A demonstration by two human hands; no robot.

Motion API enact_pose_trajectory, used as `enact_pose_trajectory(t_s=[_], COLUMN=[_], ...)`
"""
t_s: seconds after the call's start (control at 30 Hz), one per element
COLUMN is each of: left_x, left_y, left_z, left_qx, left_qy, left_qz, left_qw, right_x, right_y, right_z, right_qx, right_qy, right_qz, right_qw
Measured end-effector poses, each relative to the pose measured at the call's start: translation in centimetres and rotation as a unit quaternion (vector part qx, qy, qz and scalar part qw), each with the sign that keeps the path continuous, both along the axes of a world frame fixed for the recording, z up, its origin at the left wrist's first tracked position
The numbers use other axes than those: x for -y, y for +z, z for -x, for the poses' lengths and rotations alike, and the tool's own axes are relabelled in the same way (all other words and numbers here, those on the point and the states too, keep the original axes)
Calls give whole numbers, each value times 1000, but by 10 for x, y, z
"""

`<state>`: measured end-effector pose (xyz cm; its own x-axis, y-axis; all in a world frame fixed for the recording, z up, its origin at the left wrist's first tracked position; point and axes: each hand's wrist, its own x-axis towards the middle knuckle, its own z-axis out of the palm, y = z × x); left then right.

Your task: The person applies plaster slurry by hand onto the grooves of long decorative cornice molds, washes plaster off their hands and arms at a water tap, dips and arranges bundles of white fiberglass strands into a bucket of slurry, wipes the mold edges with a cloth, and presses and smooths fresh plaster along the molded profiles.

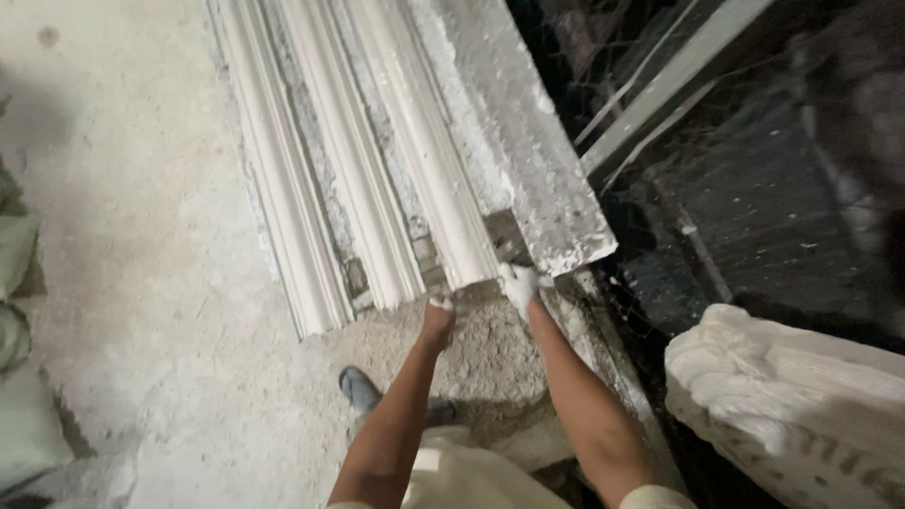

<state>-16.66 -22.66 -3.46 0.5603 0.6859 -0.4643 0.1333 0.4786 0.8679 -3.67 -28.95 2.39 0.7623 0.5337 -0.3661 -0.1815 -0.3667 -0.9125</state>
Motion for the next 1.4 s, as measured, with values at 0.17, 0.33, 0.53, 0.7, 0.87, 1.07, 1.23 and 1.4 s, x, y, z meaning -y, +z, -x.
enact_pose_trajectory(t_s=[0.17, 0.33, 0.53, 0.7, 0.87, 1.07, 1.23, 1.4], left_x=[-6, -15, -24, -35, -60, -71, -28, 25], left_y=[-3, -9, -18, -24, -45, -73, -78, -77], left_z=[11, 27, 57, 89, 131, 203, 256, 298], left_qx=[-126, -165, -161, -109, -78, -100, -118, -62], left_qy=[-111, -249, -431, -518, -622, -686, -807, -888], left_qz=[-11, -65, 15, 8, -78, -15, -28, -78], left_qw=[986, 952, 888, 848, 775, 721, 578, 449], right_x=[38, 107, 192, 222, 203, 160, 135, 122], right_y=[-13, -41, -73, -86, -104, -109, -82, -70], right_z=[7, 37, 96, 181, 307, 505, 638, 745], right_qx=[-61, -132, -113, -170, -92, -100, -74, -4], right_qy=[-40, -53, -143, -260, -406, -571, -686, -784], right_qz=[-11, -46, -48, -87, -144, -249, -227, -278], right_qw=[997, 989, 982, 947, 898, 776, 687, 555])
